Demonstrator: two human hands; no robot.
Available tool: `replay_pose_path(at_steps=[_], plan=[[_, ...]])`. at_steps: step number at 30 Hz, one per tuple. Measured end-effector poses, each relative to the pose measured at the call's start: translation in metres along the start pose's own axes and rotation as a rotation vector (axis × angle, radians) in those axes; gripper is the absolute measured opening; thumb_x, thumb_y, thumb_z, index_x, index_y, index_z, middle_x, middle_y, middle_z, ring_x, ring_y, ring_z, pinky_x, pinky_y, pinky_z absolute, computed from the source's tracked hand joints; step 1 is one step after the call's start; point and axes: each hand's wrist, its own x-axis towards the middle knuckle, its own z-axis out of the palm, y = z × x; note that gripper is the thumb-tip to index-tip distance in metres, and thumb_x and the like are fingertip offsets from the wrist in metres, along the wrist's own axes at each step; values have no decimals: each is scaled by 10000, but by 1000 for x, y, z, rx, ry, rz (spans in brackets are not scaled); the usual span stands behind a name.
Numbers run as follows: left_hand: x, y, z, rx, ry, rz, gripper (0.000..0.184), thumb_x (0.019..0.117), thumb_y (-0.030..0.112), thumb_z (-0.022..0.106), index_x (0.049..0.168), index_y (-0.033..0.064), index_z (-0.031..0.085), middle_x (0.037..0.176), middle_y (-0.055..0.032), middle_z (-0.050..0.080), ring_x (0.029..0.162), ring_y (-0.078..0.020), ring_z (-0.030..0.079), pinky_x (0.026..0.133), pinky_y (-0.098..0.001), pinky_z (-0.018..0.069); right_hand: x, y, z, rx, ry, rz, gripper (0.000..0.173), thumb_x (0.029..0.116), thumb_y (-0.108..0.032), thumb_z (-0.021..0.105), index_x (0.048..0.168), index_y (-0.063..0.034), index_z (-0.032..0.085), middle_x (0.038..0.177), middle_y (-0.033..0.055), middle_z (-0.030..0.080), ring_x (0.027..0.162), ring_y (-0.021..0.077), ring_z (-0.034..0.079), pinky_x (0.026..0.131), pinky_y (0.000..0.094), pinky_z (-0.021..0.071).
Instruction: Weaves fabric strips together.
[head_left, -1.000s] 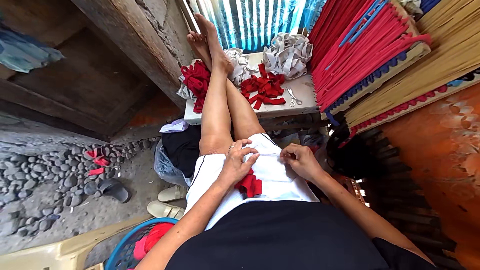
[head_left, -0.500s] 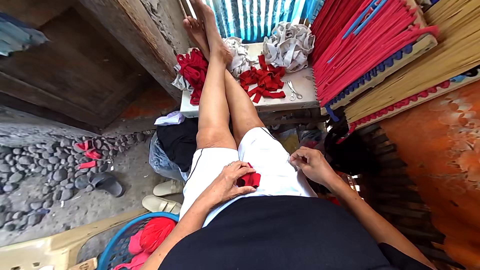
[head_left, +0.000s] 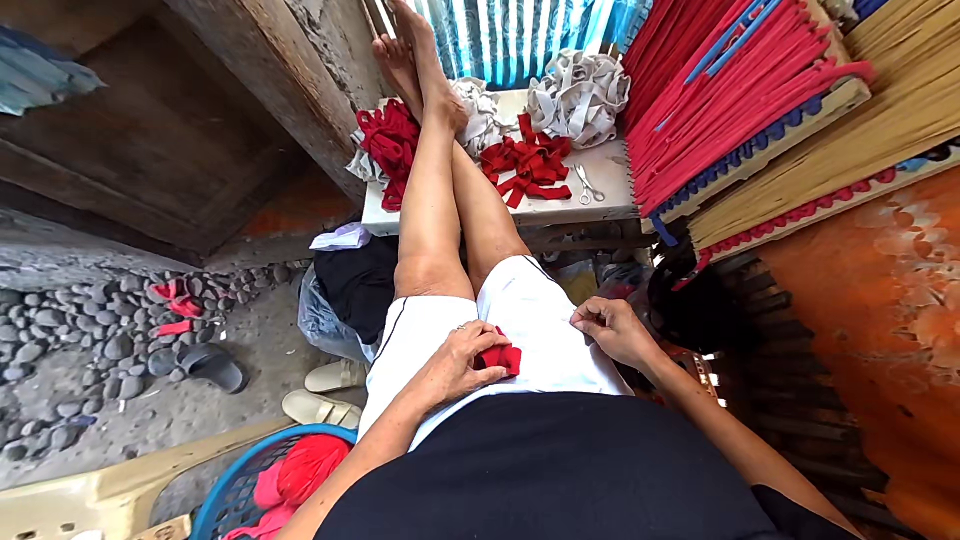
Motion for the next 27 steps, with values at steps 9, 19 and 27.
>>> replay_pose_path(at_steps=[9,19,27], plan=[[2,3,0,-54,28,49,218,926,187,649,1053,52,763,1108,-126,699,1087,-209,642,973,-353,505,4,-18,17,34,113,21,76,974,-54,652,916,-39,699,800,49,652,708,111,604,680,308,519],[-1,30,-30,-397,364,-187,157,927,95,653,1064,62,722,1083,-23,710,929,-91,686,824,-298,593,8,-25,30,170,293,-143,43,956,-11,651,938,-23,688,873,59,674,731,98,627,685,279,543],[-4,64,-87,-726,600,-72,163,997,33,619,1125,102,692,986,0,711,799,-60,667,711,-233,583,9,-23,10,-135,211,-210,117,954,-153,689,930,-41,715,904,87,641,771,182,633,696,390,559]])
